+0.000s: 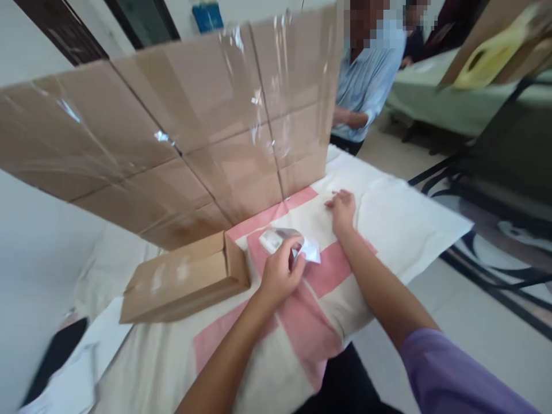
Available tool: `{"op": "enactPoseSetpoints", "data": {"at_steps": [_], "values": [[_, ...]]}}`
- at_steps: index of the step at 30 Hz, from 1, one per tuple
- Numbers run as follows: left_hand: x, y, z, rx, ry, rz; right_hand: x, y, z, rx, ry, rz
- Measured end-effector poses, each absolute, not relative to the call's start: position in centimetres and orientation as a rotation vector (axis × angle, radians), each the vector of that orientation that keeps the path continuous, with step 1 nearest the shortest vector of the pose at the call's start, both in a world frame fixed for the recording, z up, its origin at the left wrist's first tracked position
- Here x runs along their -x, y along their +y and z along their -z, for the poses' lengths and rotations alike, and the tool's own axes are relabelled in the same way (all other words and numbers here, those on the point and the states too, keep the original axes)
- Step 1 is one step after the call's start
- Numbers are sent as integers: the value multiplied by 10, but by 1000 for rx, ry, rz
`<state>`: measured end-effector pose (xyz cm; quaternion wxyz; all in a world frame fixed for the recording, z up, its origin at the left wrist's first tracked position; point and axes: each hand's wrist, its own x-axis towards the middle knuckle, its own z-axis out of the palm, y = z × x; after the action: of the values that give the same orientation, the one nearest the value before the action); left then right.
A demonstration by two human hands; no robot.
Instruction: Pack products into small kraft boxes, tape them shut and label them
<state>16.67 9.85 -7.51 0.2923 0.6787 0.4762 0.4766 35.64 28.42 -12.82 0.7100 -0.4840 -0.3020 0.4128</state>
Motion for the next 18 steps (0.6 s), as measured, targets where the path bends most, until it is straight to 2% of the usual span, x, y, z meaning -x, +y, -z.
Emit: {"op": "enactPoseSetpoints", "data": {"at_steps": [3,8,13,18], "values": [[-183,130,63,-2160,1132,-1373,-356,284,129,1038,-701,-885],[-215,163,53,-1972,1175,-1829,-358,283,130,1003,-700,-890],[-228,158,48,-2122,1015,-1753,-362,285,131,997,-719,-904],[-206,154,34,-2159,1141,-1698,-363,287,135,1013,-734,-892]]}}
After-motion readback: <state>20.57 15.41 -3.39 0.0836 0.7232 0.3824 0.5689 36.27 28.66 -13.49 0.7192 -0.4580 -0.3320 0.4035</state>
